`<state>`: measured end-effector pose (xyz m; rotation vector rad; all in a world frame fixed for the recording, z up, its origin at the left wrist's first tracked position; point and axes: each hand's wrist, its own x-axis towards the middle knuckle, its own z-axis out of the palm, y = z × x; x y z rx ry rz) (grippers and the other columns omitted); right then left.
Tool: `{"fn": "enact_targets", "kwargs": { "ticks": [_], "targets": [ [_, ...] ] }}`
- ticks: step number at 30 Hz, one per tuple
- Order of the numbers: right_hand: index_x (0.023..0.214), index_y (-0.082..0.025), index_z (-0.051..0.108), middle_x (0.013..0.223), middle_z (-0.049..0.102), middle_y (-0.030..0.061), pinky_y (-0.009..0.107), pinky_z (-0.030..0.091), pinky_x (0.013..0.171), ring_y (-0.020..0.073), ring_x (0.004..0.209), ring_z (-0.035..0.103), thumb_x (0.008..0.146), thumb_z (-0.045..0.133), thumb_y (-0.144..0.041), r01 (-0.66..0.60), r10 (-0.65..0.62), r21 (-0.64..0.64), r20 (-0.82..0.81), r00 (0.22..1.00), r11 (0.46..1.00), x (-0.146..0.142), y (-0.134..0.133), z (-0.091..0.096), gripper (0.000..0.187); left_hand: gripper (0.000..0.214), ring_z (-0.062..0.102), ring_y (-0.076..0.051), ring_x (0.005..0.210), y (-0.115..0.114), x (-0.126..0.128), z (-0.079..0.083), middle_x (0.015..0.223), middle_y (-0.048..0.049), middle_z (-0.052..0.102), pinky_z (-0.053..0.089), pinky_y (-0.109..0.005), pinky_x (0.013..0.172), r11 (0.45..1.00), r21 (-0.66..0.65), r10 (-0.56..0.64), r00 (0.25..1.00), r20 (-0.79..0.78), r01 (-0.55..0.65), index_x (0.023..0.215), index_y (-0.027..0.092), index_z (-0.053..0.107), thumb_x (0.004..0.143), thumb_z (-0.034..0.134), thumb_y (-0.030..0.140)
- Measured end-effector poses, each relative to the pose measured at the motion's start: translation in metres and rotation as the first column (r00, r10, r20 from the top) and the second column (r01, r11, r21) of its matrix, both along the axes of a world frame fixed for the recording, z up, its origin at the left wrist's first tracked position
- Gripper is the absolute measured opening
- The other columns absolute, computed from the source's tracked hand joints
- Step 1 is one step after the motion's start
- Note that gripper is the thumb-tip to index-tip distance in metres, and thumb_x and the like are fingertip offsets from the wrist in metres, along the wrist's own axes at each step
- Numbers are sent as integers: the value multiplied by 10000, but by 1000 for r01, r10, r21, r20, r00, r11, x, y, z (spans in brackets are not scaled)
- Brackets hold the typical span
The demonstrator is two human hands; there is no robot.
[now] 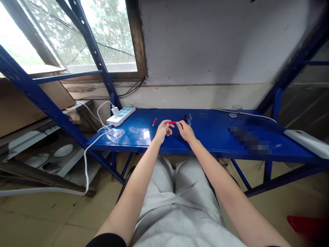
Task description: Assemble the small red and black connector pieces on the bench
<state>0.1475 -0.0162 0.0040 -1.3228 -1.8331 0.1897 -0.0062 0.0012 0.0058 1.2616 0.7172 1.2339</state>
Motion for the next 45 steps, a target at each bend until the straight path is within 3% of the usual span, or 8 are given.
{"fn": "enact_targets", "kwargs": {
  "ticks": [14, 27, 35, 45],
  "targets": [
    [791, -222, 484, 651, 568, 18, 241, 338, 535, 157, 563, 527, 905, 281, -468, -29, 29, 5, -25, 999, 1000, 3, 2, -2, 338, 238, 516, -60, 422, -1, 0, -1, 772, -17, 605, 274, -167, 364, 999, 5, -48, 999, -16, 48, 991, 159, 474, 837, 493, 340],
    [1013, -211, 466, 883, 592, 58, 267, 420, 602, 149, 647, 559, 876, 352, -442, -78, 86, 53, -172, 981, 996, 3, 8, -10, 291, 219, 499, -47, 390, 5, 0, -5, 760, -12, 619, 272, -168, 354, 999, 21, 50, 998, -24, -50, 992, 155, 473, 859, 455, 328],
    [921, -206, 529, 767, 588, 24, 258, 383, 554, 129, 549, 485, 845, 420, -463, -90, 96, 54, -124, 988, 994, 1, 3, -5, 289, 214, 503, -46, 385, 3, 0, -4, 747, -17, 619, 266, -165, 349, 998, 33, 56, 998, -28, -55, 976, 144, 485, 863, 459, 324],
    [905, -193, 560, 804, 608, 44, 251, 380, 567, 123, 551, 472, 859, 390, -471, -81, 89, 84, -99, 991, 993, 1, 0, -2, 329, 269, 481, -41, 369, -1, 0, 0, 685, -3, 613, 266, -170, 356, 990, 20, 139, 990, -28, -139, 923, 147, 517, 835, 506, 401]
  ]
}}
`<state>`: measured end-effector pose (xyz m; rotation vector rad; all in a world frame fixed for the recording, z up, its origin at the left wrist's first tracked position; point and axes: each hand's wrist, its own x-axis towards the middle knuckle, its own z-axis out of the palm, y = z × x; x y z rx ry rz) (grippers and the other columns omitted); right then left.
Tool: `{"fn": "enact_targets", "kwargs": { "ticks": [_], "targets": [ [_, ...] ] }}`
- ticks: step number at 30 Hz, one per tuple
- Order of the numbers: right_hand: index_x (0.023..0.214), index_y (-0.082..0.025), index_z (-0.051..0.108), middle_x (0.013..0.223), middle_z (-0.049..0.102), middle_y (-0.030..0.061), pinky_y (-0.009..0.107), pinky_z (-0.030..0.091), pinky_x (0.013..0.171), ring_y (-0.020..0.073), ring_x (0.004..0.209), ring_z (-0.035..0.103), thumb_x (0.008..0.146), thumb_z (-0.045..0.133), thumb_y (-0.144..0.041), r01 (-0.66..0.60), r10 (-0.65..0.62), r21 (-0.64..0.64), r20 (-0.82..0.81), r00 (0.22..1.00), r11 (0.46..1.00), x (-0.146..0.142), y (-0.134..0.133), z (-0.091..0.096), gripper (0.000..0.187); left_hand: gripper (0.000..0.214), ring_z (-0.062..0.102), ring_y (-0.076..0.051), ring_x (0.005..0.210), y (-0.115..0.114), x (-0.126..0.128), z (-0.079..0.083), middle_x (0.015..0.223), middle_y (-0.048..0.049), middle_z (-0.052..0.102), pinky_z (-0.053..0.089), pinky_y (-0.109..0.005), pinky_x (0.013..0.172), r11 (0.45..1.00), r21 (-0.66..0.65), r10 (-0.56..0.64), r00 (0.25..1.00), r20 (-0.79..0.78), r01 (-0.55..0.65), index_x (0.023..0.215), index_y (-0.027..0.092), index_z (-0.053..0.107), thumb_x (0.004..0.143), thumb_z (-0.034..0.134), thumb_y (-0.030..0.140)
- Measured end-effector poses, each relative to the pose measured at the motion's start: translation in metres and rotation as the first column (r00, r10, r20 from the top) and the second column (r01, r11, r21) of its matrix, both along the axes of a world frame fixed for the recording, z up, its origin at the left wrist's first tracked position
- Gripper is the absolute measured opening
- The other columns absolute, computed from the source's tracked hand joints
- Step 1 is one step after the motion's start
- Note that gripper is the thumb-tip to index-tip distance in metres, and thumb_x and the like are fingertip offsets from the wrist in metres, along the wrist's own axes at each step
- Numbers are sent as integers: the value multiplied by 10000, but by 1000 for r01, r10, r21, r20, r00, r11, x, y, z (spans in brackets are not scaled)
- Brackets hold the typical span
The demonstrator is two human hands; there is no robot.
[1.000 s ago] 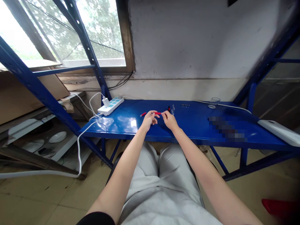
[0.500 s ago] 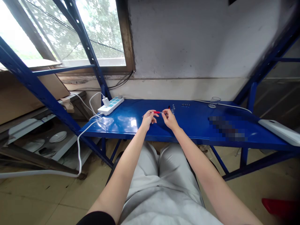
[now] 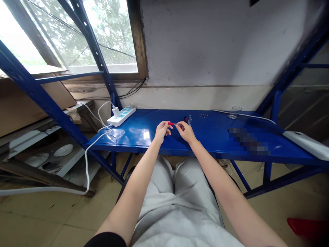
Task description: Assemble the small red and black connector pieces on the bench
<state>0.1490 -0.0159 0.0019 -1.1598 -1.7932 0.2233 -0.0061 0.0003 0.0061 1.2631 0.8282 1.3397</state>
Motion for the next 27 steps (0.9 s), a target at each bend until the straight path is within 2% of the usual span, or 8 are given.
{"fn": "enact_targets", "kwargs": {
  "ticks": [3, 8, 10, 14, 17, 27],
  "targets": [
    [862, -194, 547, 752, 586, 25, 242, 364, 549, 111, 526, 449, 850, 411, -455, 2, -2, 3, -21, 1000, 1000, 0, 0, 0, 294, 284, 470, -43, 358, 2, 0, -1, 663, 2, 604, 258, -174, 347, 999, 18, 51, 999, 17, -51, 877, 151, 520, 816, 522, 428],
    [799, -202, 516, 631, 512, -12, 236, 344, 541, 104, 496, 415, 844, 428, -418, 15, -15, 9, -40, 999, 1000, 1, -1, 0, 238, 341, 422, -30, 338, 5, -2, -3, 601, 20, 564, 243, -174, 341, 979, 15, 201, 978, 48, -202, 773, 154, 507, 784, 533, 494],
    [794, -202, 506, 605, 489, -20, 237, 344, 544, 102, 489, 409, 850, 421, -409, 27, -26, 17, -63, 998, 999, 1, -1, 0, 230, 363, 416, -26, 342, 4, -2, -3, 597, 24, 552, 249, -174, 343, 975, 11, 222, 974, 52, -223, 758, 155, 512, 766, 546, 516],
    [811, -200, 495, 658, 519, -10, 235, 355, 555, 101, 508, 434, 862, 399, -413, 35, -33, 21, -95, 995, 999, 1, -4, 2, 239, 371, 425, -28, 358, -1, 0, 0, 601, 18, 553, 256, -176, 349, 992, 26, 127, 992, -16, -127, 756, 144, 547, 716, 609, 508],
    [821, -200, 498, 664, 527, -9, 232, 349, 547, 103, 513, 441, 863, 396, -412, 9, -10, -6, -51, 999, 1000, -1, -5, 3, 239, 372, 423, -29, 359, -5, 2, 3, 594, 12, 562, 263, -179, 356, 998, 36, 45, 996, -75, -42, 755, 135, 570, 695, 636, 495],
    [851, -201, 538, 796, 600, 22, 232, 353, 568, 119, 598, 495, 863, 416, -374, -31, 34, -29, 137, 990, 999, -6, -7, 2, 212, 349, 424, -30, 360, -2, 1, 0, 601, 10, 561, 260, -186, 360, 998, 62, 22, 998, -65, -18, 777, 133, 599, 689, 646, 467]
  ]
}}
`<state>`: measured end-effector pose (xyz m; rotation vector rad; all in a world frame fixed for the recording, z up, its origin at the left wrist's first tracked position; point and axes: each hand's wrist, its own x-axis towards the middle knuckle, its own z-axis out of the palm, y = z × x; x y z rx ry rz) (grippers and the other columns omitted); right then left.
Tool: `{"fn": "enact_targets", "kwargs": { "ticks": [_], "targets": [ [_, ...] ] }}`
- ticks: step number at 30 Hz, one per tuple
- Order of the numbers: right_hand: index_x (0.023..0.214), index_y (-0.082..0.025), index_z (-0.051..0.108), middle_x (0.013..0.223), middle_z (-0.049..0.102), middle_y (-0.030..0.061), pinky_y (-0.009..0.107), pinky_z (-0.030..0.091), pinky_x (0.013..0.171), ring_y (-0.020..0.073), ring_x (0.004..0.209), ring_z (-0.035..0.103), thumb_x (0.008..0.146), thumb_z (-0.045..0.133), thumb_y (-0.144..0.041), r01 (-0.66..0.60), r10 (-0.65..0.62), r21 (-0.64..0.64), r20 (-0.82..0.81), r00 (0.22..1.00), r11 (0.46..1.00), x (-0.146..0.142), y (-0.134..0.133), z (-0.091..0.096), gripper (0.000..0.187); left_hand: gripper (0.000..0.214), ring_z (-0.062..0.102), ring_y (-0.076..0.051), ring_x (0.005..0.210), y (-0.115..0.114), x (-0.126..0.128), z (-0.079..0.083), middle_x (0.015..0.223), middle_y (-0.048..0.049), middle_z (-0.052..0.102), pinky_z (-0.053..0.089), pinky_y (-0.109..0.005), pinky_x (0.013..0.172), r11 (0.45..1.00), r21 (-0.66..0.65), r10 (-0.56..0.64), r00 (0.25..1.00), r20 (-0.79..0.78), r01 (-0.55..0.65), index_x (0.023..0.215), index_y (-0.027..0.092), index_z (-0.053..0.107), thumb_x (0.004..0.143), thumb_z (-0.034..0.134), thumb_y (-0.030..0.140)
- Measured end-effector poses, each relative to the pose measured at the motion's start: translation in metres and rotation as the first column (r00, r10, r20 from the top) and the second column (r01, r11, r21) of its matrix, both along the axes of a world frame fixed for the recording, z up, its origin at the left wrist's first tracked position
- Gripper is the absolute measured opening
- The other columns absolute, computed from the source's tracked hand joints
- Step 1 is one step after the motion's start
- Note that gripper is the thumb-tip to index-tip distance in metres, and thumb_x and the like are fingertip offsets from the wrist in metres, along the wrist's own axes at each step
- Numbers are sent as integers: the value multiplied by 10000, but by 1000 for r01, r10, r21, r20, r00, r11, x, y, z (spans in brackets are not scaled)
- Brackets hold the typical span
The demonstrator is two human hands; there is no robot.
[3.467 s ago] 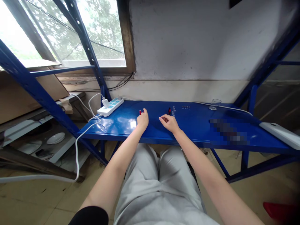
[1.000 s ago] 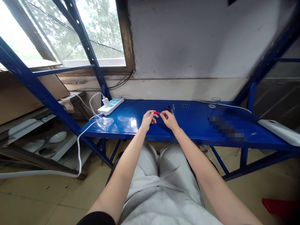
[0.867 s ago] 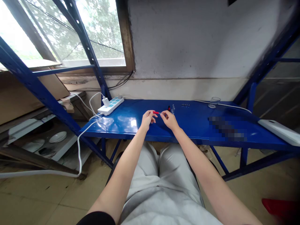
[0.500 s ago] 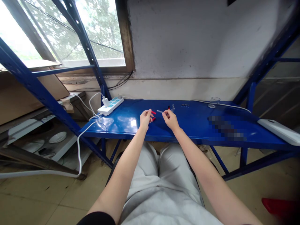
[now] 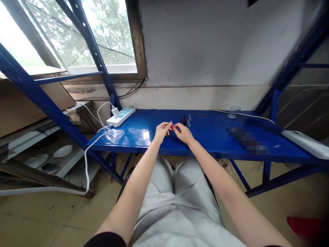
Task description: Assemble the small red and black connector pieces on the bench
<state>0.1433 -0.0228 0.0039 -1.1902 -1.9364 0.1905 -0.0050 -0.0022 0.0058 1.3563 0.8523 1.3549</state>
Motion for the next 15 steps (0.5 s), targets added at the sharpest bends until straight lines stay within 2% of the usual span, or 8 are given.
{"fn": "enact_targets", "kwargs": {
  "ticks": [9, 15],
  "targets": [
    [889, -196, 555, 793, 571, 35, 242, 370, 577, 137, 643, 514, 869, 418, -375, -50, 49, 29, 38, 998, 998, 2, 9, -8, 226, 360, 434, -36, 384, 1, 1, -1, 575, 20, 529, 278, -185, 359, 1000, 23, 14, 999, -53, -13, 800, 132, 633, 676, 656, 469],
    [837, -190, 533, 755, 543, 31, 249, 362, 562, 135, 621, 490, 862, 430, -382, -89, 88, 31, 33, 996, 996, 3, 12, -9, 219, 360, 437, -41, 392, 0, 1, -1, 578, 12, 544, 286, -185, 360, 999, 39, 8, 997, -82, -5, 820, 130, 655, 672, 663, 458]
  ]
}}
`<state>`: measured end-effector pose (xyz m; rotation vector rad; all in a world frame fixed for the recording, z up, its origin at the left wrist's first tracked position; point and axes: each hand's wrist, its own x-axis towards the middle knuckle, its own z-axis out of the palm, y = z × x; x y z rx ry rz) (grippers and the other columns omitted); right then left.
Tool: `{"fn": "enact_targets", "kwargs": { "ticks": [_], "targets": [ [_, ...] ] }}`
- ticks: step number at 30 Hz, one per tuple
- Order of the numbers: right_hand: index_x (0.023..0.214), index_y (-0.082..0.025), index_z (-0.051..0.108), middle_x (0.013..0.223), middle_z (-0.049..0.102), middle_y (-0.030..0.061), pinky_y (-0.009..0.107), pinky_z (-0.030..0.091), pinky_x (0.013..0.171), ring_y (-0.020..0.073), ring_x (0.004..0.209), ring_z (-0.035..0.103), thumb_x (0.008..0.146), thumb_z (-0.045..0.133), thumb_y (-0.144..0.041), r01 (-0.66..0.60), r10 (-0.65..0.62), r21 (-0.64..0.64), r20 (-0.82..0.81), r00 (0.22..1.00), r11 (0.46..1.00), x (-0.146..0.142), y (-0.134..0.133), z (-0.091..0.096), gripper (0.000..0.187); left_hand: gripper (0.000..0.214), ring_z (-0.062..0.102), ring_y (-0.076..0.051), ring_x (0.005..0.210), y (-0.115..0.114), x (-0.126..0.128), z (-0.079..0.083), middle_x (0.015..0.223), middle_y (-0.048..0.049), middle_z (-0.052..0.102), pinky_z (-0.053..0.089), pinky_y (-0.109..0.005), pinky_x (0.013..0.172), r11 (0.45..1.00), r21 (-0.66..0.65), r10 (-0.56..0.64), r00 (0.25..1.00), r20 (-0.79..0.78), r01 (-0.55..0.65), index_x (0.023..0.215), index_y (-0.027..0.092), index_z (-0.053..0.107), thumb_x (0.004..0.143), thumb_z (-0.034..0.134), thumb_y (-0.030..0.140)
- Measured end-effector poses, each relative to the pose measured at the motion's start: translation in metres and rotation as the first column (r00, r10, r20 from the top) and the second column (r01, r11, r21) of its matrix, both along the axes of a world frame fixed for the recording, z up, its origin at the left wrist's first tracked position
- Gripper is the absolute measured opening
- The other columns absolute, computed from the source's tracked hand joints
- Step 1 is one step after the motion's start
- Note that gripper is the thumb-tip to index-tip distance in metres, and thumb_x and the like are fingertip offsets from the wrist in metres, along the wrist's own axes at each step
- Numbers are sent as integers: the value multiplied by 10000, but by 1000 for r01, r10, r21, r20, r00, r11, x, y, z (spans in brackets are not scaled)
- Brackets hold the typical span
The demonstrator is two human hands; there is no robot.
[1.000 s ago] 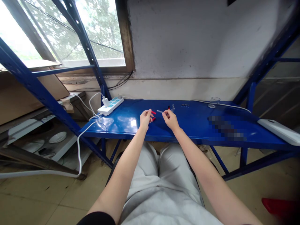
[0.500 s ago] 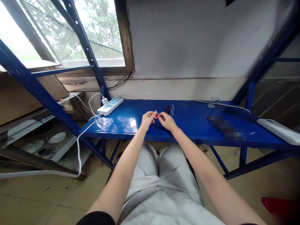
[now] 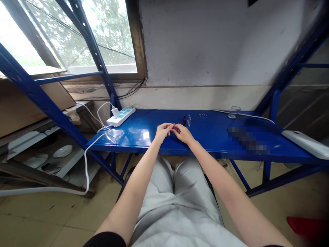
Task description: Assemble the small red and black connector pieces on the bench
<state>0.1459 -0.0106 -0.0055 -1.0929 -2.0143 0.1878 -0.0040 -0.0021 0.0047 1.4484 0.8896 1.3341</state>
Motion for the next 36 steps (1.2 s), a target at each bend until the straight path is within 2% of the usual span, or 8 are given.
{"fn": "enact_targets", "kwargs": {
  "ticks": [7, 13, 17, 22, 25, 31, 36],
  "targets": [
    [789, -186, 531, 721, 545, 30, 249, 357, 576, 132, 611, 485, 858, 437, -394, -5, 5, -17, 2, 1000, 1000, 0, 0, 1, 238, 344, 428, -42, 381, 0, 1, 0, 552, 13, 544, 282, -185, 361, 1000, -2, 8, 1000, -14, -8, 801, 128, 654, 667, 667, 444],
    [849, -192, 571, 743, 580, 28, 240, 354, 569, 135, 625, 499, 840, 454, -353, 55, -54, -42, 19, 998, 998, 0, -3, 3, 199, 359, 428, -36, 370, -1, 1, 1, 593, 9, 555, 273, -184, 352, 999, -32, 28, 999, 26, -28, 810, 136, 632, 695, 627, 476],
    [842, -190, 568, 726, 584, 30, 246, 356, 566, 133, 590, 487, 834, 460, -370, 142, -143, -30, -48, 989, 989, 2, -2, 4, 210, 286, 422, -40, 361, 1, -3, 3, 543, 33, 497, 288, -187, 362, 988, -65, 150, 976, 159, -142, 774, 141, 598, 737, 577, 423],
    [811, -189, 556, 690, 575, 24, 248, 361, 565, 129, 558, 471, 829, 461, -394, 180, -182, -30, -137, 974, 983, 5, -1, 4, 226, 165, 420, -44, 377, 6, -9, 1, 523, 40, 471, 281, -179, 370, 932, -154, 358, 898, 257, -328, 702, 147, 544, 733, 527, 308],
    [787, -188, 553, 677, 580, 25, 247, 363, 566, 131, 561, 481, 821, 464, -393, 198, -205, -56, -158, 966, 979, 6, -1, 6, 226, 152, 422, -43, 386, 7, -9, -1, 527, 39, 474, 287, -172, 376, 917, -191, 389, 893, 228, -351, 699, 149, 535, 732, 506, 294],
    [813, -195, 582, 738, 630, 34, 250, 385, 575, 132, 574, 515, 790, 487, -375, 247, -265, -132, -148, 953, 960, 6, -1, 7, 205, 143, 422, -50, 366, 7, -5, -2, 496, 31, 481, 282, -172, 366, 941, -136, 321, 944, 78, -309, 683, 145, 545, 743, 486, 260],
    [771, -191, 591, 760, 648, 58, 244, 389, 543, 162, 659, 574, 757, 521, -367, 325, -354, -257, -74, 932, 910, 17, 2, 9, 190, 143, 435, -51, 365, 7, -5, -6, 497, 37, 486, 301, -170, 376, 950, -95, 299, 954, 15, -296, 700, 152, 556, 750, 485, 266]
  ]
}}
